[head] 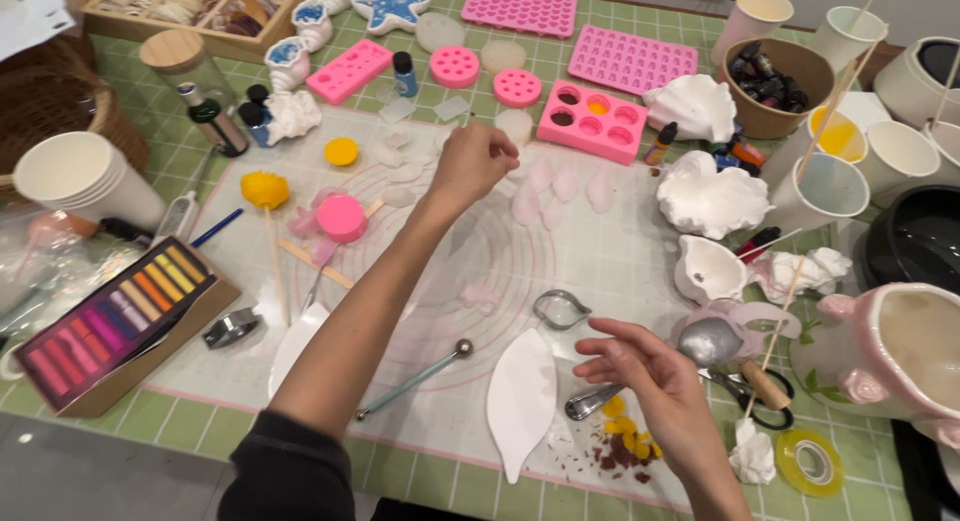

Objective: Shaping and thinning individual wax pieces to create petals for a candle.

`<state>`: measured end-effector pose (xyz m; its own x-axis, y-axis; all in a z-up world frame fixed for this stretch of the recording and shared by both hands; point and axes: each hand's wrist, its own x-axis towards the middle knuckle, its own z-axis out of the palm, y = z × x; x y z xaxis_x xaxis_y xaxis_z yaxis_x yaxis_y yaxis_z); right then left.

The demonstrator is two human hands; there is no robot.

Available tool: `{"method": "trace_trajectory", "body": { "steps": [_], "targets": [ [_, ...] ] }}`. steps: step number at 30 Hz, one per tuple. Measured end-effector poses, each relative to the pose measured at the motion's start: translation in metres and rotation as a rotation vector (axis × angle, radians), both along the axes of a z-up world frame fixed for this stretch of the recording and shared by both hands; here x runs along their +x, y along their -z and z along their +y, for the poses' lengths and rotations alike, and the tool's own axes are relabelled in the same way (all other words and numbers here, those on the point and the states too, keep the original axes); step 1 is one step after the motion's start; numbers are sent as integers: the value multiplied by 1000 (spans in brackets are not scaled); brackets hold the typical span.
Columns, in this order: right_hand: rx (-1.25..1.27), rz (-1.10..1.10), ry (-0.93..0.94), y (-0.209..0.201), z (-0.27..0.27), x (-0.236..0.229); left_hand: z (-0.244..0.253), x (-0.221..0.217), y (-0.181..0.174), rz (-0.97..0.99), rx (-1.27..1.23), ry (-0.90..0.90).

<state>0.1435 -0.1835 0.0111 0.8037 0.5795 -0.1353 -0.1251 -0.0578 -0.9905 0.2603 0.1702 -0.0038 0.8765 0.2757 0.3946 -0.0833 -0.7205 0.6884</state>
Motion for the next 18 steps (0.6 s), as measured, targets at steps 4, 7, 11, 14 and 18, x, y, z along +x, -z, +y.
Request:
{"method": "trace_trajectory", "body": {
  "steps": [4,7,11,14,18],
  "targets": [
    [-70,-17,33,3,-3,-19,-8,-104,-53,-44,18,18],
    [-78,-16,-32,12,5,-31,-16,-189,-41,89,173,-19],
    [-200,-172,-80,6,43,-41,-56,-271,-16,293,117,-151],
    [-364,-353,-94,-3,85,-41,-81,-296,-6,233,154,-209],
    [-464,-697,-150,30,129,-21,-95,-299,29,34,221,-231]
  ]
}}
